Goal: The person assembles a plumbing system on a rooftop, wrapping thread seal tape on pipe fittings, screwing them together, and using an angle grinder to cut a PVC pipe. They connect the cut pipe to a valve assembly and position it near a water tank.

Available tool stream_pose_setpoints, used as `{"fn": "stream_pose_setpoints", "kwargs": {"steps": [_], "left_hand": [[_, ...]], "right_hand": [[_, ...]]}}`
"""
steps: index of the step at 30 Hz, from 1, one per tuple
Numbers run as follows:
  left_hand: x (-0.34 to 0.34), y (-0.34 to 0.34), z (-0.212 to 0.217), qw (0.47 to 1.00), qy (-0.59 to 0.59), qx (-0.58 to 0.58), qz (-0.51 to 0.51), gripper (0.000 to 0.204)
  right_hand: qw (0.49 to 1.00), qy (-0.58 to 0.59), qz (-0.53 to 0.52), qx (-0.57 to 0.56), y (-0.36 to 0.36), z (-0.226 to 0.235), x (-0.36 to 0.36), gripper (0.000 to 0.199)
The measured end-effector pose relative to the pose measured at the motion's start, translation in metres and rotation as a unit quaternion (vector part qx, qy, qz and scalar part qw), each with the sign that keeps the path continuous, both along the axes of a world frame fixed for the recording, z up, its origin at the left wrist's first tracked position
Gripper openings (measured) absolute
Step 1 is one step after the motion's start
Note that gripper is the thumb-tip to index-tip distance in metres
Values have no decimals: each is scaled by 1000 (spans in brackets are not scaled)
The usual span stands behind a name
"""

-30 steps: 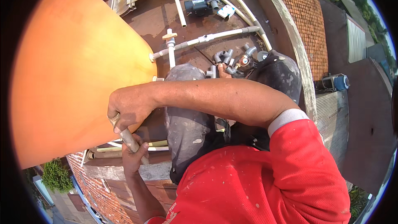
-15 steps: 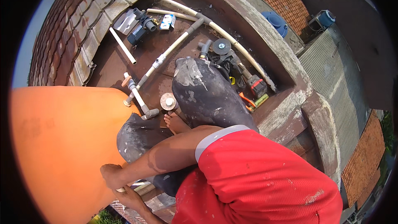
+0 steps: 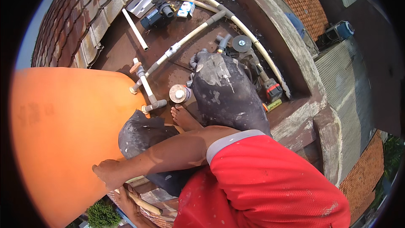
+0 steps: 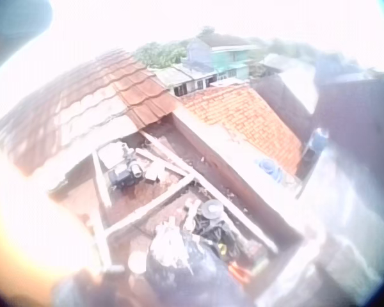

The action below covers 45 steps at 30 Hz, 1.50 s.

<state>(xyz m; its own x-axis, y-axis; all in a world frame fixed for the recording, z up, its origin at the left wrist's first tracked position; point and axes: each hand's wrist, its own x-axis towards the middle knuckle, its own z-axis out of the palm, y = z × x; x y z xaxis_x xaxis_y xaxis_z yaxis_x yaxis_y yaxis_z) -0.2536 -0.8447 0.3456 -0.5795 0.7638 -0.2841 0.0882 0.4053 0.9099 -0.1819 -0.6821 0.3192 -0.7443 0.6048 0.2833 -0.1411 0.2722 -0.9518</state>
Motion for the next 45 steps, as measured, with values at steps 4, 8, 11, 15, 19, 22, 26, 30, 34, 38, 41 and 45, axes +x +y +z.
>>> {"fn": "stream_pose_setpoints", "kwargs": {"steps": [4,8,11,15,19,22,26,30,34,38,41,45], "left_hand": [[21,38,34,994,110,-5,-14,46],[43,92,44,966,249,-22,-73,42],[84,140,57,964,236,5,-123,40],[148,233,18,955,177,-7,-240,39],[205,311,-51,904,121,-152,-381,37],[207,327,-124,863,160,-134,-460,38],[240,344,-185,868,40,-229,-438,35],[309,375,-233,866,-83,-212,-446,34],[362,389,-288,869,-122,-163,-451,35],[421,404,-305,876,-111,-131,-451,38],[439,411,-317,864,-199,-118,-447,39],[417,441,-324,881,-187,-99,-422,37]], "right_hand": [[942,-189,56,270,91,91,86,47],[898,-304,-210,238,298,103,178,34],[818,-417,-328,221,425,39,291,32],[713,-528,-441,135,461,-143,520,27],[627,-639,-446,-9,401,-310,676,41],[726,-574,-374,-60,377,-377,688,49],[773,-427,-452,-122,372,-411,670,67],[761,-405,-498,-97,374,-422,688,51],[717,-491,-462,-177,385,-402,679,48],[678,-539,-501,13,376,-390,672,40],[712,-553,-430,-47,377,-391,694,35],[672,-595,-422,-131,375,-361,662,34]]}}
